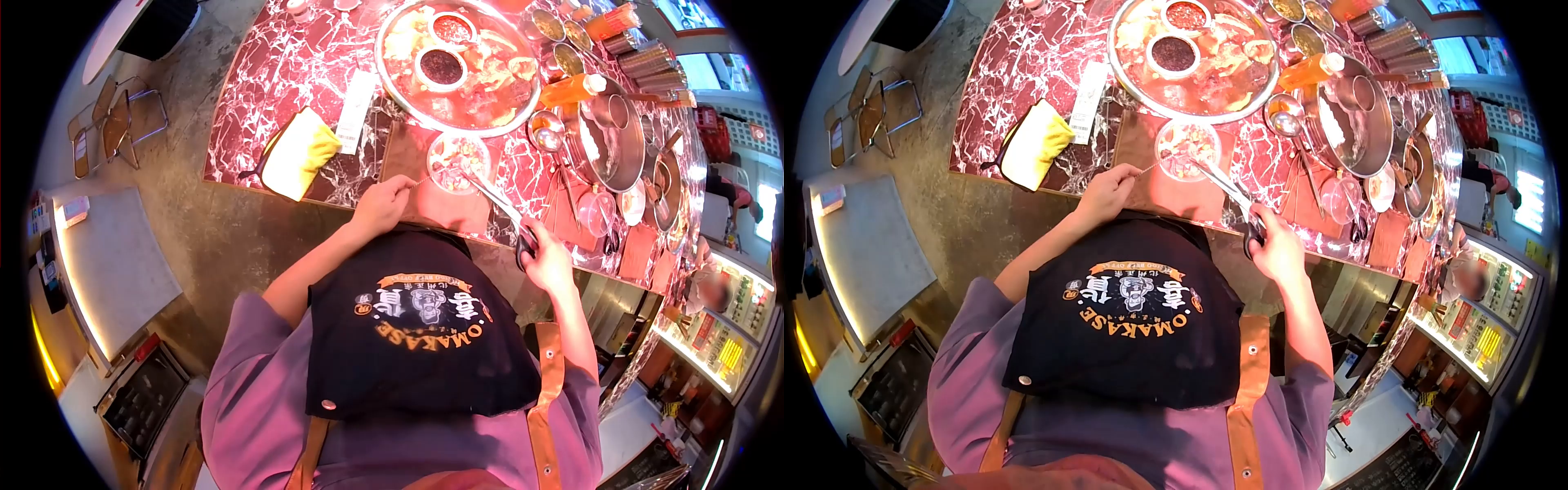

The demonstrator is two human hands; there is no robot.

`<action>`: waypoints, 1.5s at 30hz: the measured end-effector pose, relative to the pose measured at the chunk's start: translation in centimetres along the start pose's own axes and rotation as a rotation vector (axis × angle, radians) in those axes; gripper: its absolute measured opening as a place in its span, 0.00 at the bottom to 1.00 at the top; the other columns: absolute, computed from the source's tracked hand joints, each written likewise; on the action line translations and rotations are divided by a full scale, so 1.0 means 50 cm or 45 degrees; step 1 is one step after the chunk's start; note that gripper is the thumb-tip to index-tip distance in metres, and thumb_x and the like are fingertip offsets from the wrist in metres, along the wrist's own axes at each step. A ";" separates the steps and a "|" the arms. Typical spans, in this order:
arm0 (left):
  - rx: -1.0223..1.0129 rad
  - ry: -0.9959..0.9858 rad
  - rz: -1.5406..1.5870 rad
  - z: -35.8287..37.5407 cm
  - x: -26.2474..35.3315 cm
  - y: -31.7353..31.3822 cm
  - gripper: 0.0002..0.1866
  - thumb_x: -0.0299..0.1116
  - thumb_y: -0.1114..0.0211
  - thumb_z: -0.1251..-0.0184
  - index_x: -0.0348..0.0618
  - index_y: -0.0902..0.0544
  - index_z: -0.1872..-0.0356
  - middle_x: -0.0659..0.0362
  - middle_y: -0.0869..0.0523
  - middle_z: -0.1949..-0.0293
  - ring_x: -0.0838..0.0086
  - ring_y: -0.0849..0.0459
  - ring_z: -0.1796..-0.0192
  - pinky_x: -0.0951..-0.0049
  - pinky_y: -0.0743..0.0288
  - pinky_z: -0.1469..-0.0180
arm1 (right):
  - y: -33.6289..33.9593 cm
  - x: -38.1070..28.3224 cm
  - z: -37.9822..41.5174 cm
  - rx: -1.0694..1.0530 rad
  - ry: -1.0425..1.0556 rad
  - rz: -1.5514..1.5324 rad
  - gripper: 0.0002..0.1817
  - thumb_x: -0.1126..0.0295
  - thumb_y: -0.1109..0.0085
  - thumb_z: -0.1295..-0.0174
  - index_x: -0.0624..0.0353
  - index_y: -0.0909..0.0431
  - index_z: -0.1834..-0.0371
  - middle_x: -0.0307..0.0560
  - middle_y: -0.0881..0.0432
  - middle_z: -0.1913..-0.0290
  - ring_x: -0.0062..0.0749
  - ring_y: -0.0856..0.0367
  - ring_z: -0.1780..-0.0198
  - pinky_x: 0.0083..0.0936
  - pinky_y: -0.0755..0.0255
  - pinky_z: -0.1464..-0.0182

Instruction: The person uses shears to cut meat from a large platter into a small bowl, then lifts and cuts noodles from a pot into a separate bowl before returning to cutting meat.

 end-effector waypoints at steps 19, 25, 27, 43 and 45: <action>-0.035 -0.016 0.021 0.026 0.007 -0.021 0.12 0.31 0.45 0.25 0.36 0.19 0.49 0.54 0.17 0.72 0.70 0.17 0.69 0.67 0.26 0.63 | -0.084 -0.030 -0.054 0.033 0.098 -0.046 0.35 0.75 0.32 0.47 0.46 0.31 0.33 0.57 0.16 0.52 0.58 0.16 0.49 0.48 0.22 0.48; -0.020 0.017 -0.059 0.024 0.015 -0.012 0.13 0.33 0.45 0.24 0.37 0.19 0.47 0.53 0.15 0.71 0.67 0.16 0.69 0.67 0.25 0.64 | -0.066 0.004 -0.048 -0.049 0.002 -0.218 0.34 0.80 0.36 0.48 0.46 0.29 0.35 0.64 0.15 0.55 0.63 0.17 0.49 0.51 0.24 0.49; -0.003 0.021 -0.036 0.024 0.013 0.001 0.13 0.32 0.45 0.24 0.38 0.19 0.47 0.52 0.15 0.70 0.66 0.15 0.68 0.67 0.25 0.64 | -0.060 0.025 -0.039 -0.014 0.028 -0.218 0.32 0.78 0.33 0.44 0.47 0.30 0.35 0.55 0.14 0.59 0.54 0.13 0.58 0.42 0.22 0.54; -0.059 -0.199 -0.095 0.036 0.037 0.013 0.13 0.29 0.43 0.25 0.40 0.18 0.45 0.48 0.14 0.64 0.56 0.13 0.62 0.64 0.23 0.58 | -0.201 -0.037 -0.045 -0.559 -0.294 -1.758 0.25 0.63 0.35 0.30 0.49 0.31 0.32 0.27 0.27 0.71 0.09 0.34 0.75 0.09 0.42 0.74; -0.055 -0.199 -0.101 0.037 0.037 0.011 0.13 0.29 0.44 0.25 0.39 0.18 0.45 0.48 0.14 0.64 0.56 0.13 0.61 0.64 0.22 0.57 | -0.204 -0.032 -0.047 -0.559 -0.293 -1.743 0.25 0.64 0.36 0.29 0.49 0.31 0.32 0.27 0.27 0.70 0.09 0.34 0.75 0.09 0.42 0.74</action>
Point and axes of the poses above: each hand's wrist, its own z-axis away from the middle knuckle, its own y-axis out of the back of the hand, x = y × z, the point moved 10 cm from there along -z, towards the middle knuckle
